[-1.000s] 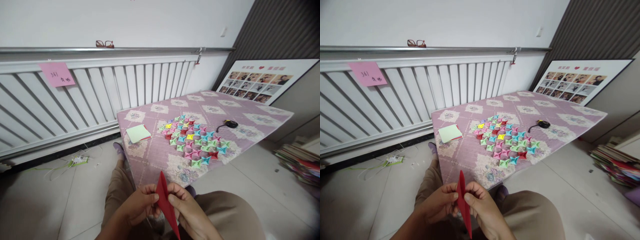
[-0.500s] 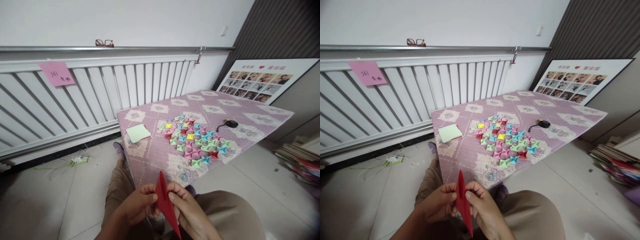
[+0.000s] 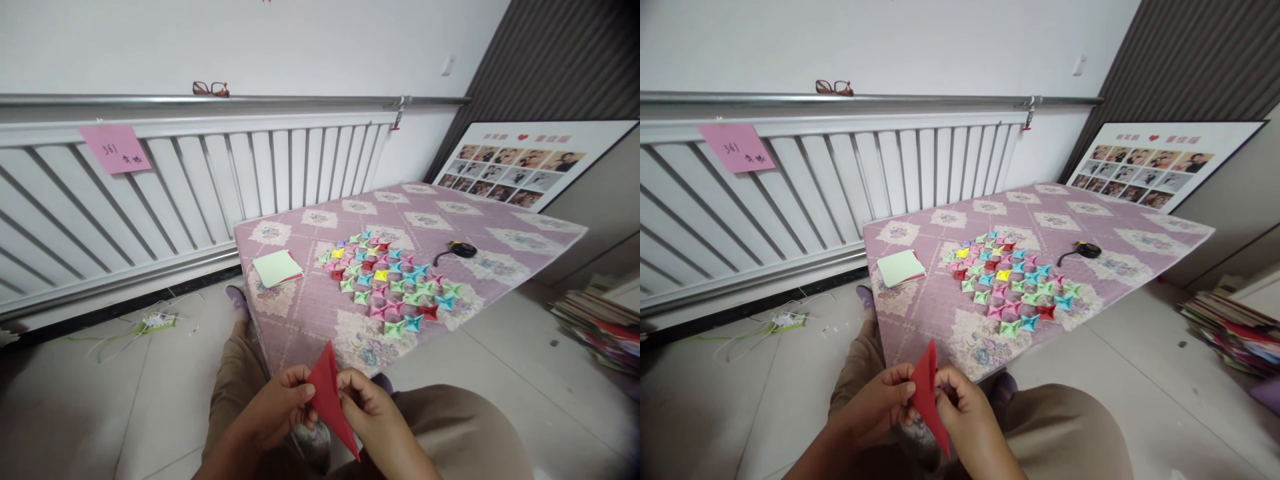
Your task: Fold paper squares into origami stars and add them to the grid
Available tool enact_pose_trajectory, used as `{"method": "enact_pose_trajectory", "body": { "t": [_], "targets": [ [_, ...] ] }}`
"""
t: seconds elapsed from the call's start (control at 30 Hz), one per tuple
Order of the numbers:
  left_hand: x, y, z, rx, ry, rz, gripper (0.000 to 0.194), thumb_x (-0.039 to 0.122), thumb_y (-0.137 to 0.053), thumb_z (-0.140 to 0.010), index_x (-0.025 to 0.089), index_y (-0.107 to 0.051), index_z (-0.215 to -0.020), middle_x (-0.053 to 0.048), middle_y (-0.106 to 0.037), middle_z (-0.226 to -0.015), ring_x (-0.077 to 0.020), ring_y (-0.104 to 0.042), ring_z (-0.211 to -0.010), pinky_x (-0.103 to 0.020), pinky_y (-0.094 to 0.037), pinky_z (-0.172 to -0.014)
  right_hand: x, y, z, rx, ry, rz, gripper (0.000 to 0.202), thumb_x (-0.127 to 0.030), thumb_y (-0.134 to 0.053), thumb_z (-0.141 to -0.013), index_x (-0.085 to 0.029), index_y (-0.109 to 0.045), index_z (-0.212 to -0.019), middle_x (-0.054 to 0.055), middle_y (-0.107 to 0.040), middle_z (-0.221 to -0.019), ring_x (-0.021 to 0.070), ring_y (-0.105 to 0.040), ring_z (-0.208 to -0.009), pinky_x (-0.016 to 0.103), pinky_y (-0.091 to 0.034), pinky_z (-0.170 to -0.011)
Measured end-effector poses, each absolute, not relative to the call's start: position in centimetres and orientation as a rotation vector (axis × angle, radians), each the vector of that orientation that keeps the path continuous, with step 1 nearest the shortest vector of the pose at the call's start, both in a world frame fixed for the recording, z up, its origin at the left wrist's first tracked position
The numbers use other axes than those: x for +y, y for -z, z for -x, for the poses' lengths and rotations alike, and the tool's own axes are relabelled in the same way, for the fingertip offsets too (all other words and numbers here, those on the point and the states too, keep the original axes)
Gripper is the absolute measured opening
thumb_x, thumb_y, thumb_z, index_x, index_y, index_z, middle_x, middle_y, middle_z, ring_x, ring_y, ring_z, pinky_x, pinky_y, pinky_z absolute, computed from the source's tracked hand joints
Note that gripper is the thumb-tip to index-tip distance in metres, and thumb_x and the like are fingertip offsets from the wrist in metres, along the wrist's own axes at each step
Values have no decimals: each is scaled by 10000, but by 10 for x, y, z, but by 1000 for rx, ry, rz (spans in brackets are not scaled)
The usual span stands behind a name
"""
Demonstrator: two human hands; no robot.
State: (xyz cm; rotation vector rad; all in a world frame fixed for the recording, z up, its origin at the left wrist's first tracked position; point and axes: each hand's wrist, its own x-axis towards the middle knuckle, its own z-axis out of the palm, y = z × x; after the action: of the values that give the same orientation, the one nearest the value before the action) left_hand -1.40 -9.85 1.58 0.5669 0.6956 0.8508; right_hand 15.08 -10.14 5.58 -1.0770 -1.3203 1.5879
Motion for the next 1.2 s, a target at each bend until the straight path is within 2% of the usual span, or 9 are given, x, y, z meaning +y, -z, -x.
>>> {"method": "enact_pose_trajectory", "body": {
  "t": [0.23,0.37,0.47,0.6,0.7,0.8,0.93,1.1,1.2],
  "targets": [
    [-96,-16,11,792,-831,-690,293,351,-719,-690,155,-519,-777,24,-552,-641,-71,-475,-507,-209,-375,-533,-99,-62,-160,-1657,-1456,1134,187,-308,-495,-851,-197,-621,-769,-2,-635,-698,145,-591,-679,246,-468,-676],
    [-93,-21,7,987,-923,-1115,139,208,-617,-705,163,-553,-819,6,-571,-752,-120,-514,-702,-240,-395,-666,-97,-58,-163,-1877,-1138,1257,151,-212,-471,-810,-200,-583,-709,-31,-575,-641,113,-524,-600,202,-410,-582],
    [-94,-26,6,1295,-982,-1416,265,110,-586,-670,177,-559,-925,-26,-594,-904,-167,-527,-842,-280,-400,-750,-97,-58,-162,-2005,-942,1252,150,-156,-447,-786,-204,-566,-708,-26,-581,-663,115,-532,-617,204,-409,-604],
    [-100,-30,6,1383,-991,-1758,167,66,-512,-727,193,-535,-833,-18,-582,-842,-172,-529,-820,-297,-404,-760,-99,-60,-158,-2106,-822,1273,166,-121,-435,-797,-209,-566,-746,0,-608,-724,129,-573,-669,216,-426,-641],
    [-104,-31,5,1290,-1002,-1878,184,48,-441,-779,197,-530,-841,-18,-586,-835,-163,-548,-806,-286,-427,-751,-101,-60,-157,-2166,-770,1316,175,-103,-444,-805,-208,-584,-797,22,-625,-770,148,-599,-719,235,-443,-672],
    [-106,-32,6,1242,-1022,-1885,250,59,-415,-815,193,-536,-988,-39,-604,-914,-165,-572,-844,-291,-456,-789,-102,-59,-157,-2231,-734,1350,191,-106,-443,-826,-198,-607,-859,53,-641,-838,172,-619,-786,264,-458,-711],
    [-106,-41,6,1163,-862,-2020,501,47,-405,-810,167,-418,-1297,-107,-572,-1159,-204,-548,-1041,-347,-437,-933,-102,-59,-158,-2280,-731,1344,209,-120,-429,-853,-185,-624,-893,76,-647,-873,186,-627,-816,286,-471,-741],
    [-102,-55,4,1221,-570,-2119,378,58,-408,-817,198,-554,-1136,-74,-593,-1084,-196,-560,-961,-313,-462,-874,-101,-53,-159,-2283,-748,1330,221,-97,-436,-845,-181,-636,-888,79,-653,-874,187,-630,-830,283,-475,-746],
    [-101,-55,5,1268,-513,-2152,334,67,-419,-825,204,-556,-1096,-54,-590,-1047,-184,-556,-928,-287,-459,-840,-101,-49,-159,-2288,-732,1328,228,-99,-436,-853,-185,-638,-913,73,-651,-868,179,-632,-822,270,-476,-733]
  ]
}}
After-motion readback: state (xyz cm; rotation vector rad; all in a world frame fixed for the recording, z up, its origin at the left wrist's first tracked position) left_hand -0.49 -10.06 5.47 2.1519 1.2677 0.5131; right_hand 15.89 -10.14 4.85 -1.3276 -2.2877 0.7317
